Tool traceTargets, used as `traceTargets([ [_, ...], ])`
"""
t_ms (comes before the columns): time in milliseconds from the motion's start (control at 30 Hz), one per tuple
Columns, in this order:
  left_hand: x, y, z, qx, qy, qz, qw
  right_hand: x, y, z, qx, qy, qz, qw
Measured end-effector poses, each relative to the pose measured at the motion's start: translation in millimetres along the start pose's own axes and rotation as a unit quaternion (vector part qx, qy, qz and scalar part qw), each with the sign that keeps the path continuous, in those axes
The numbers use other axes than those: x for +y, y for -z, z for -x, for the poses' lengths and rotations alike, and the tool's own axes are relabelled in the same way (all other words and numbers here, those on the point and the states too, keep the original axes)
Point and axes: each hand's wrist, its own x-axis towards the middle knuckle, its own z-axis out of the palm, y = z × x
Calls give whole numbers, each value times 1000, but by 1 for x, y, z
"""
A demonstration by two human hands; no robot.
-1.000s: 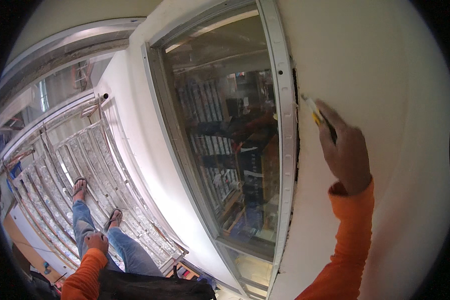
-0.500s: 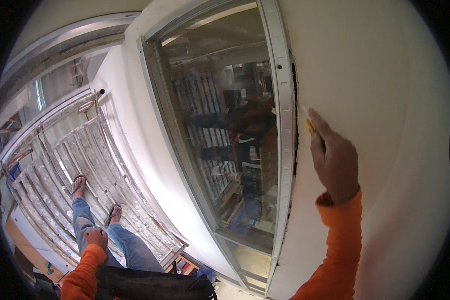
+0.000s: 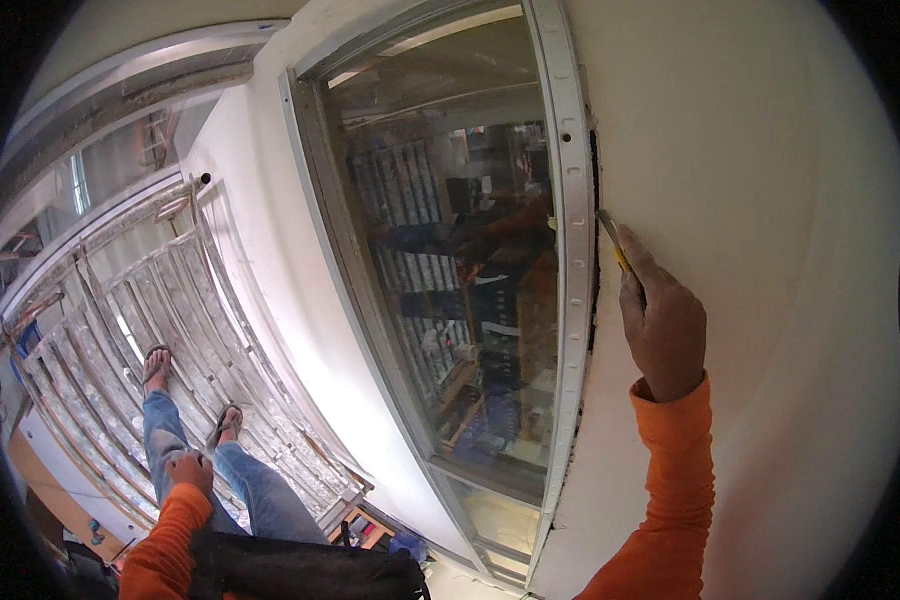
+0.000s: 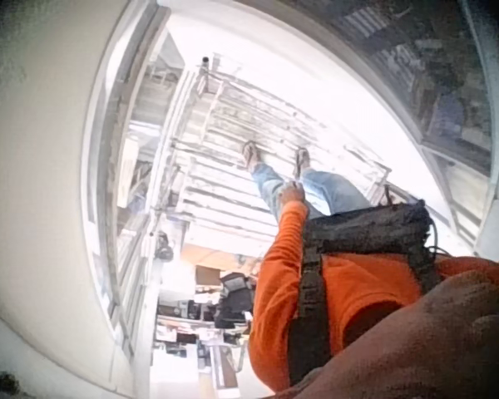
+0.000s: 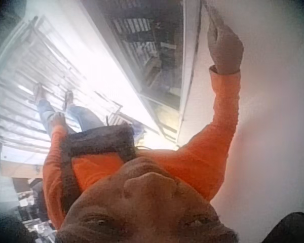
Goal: The person stands on scaffolding and uses a utility knife to cut and remove material around a window frame and from the wall.
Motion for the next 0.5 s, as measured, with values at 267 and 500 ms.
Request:
traceTargets([
  [267, -12, -15, -3, 0, 13, -14, 1000, 11, -16, 21, 14, 20, -15, 1000],
  [500, -5, 5, -7, -16, 14, 3, 1000, 27, -22, 57, -25, 21, -3, 999],
])
